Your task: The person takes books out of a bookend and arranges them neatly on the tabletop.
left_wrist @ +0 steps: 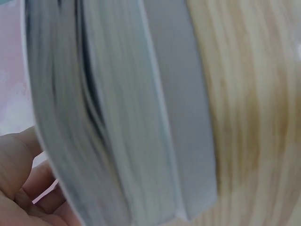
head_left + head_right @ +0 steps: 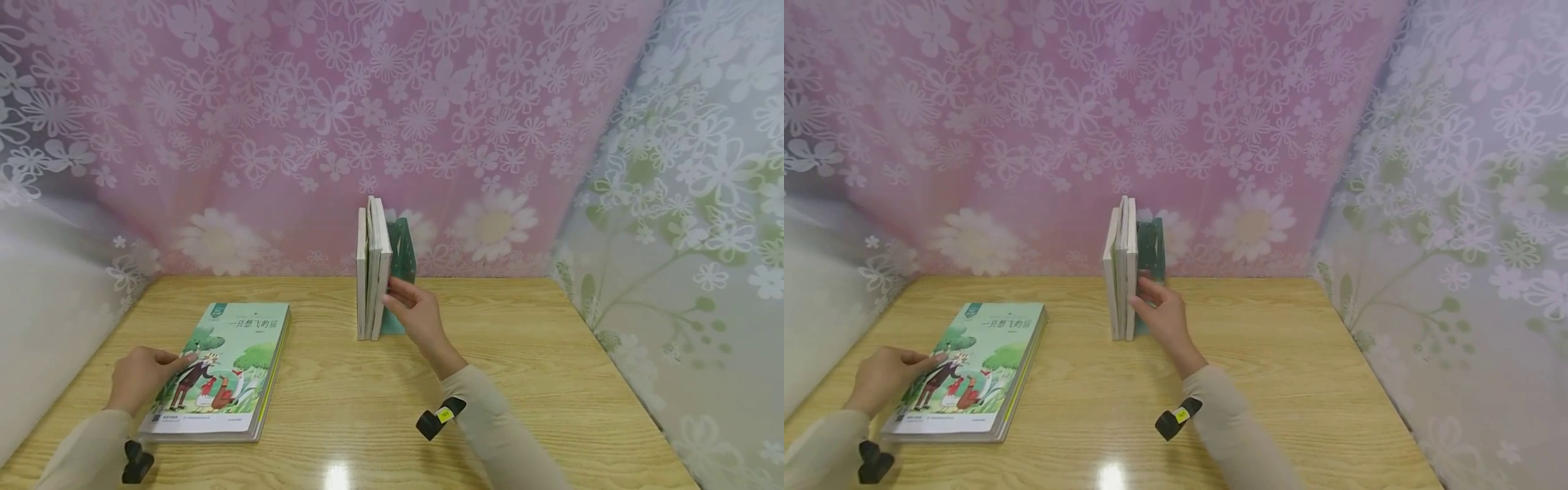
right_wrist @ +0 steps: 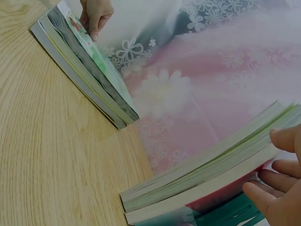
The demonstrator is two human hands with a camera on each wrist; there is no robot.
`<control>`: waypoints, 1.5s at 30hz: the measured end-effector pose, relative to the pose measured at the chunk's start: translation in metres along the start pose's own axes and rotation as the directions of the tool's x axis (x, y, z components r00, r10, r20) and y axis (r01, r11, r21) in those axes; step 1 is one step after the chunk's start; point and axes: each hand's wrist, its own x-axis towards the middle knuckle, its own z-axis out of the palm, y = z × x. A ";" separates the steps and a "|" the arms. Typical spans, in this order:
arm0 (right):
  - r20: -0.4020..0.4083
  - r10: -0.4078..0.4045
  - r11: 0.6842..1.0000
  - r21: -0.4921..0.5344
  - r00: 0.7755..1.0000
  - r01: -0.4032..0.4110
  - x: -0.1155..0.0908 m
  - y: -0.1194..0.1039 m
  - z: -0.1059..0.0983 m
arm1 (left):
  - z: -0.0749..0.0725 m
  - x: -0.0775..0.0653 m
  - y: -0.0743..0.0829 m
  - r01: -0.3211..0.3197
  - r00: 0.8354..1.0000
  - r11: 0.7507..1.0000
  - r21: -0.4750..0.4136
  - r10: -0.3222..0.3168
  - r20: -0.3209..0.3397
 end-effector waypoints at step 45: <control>-0.192 -0.385 0.882 -0.366 0.903 0.298 0.010 0.031 0.017 | -0.001 -0.006 0.027 -0.076 0.987 0.964 -0.256 0.035 -0.160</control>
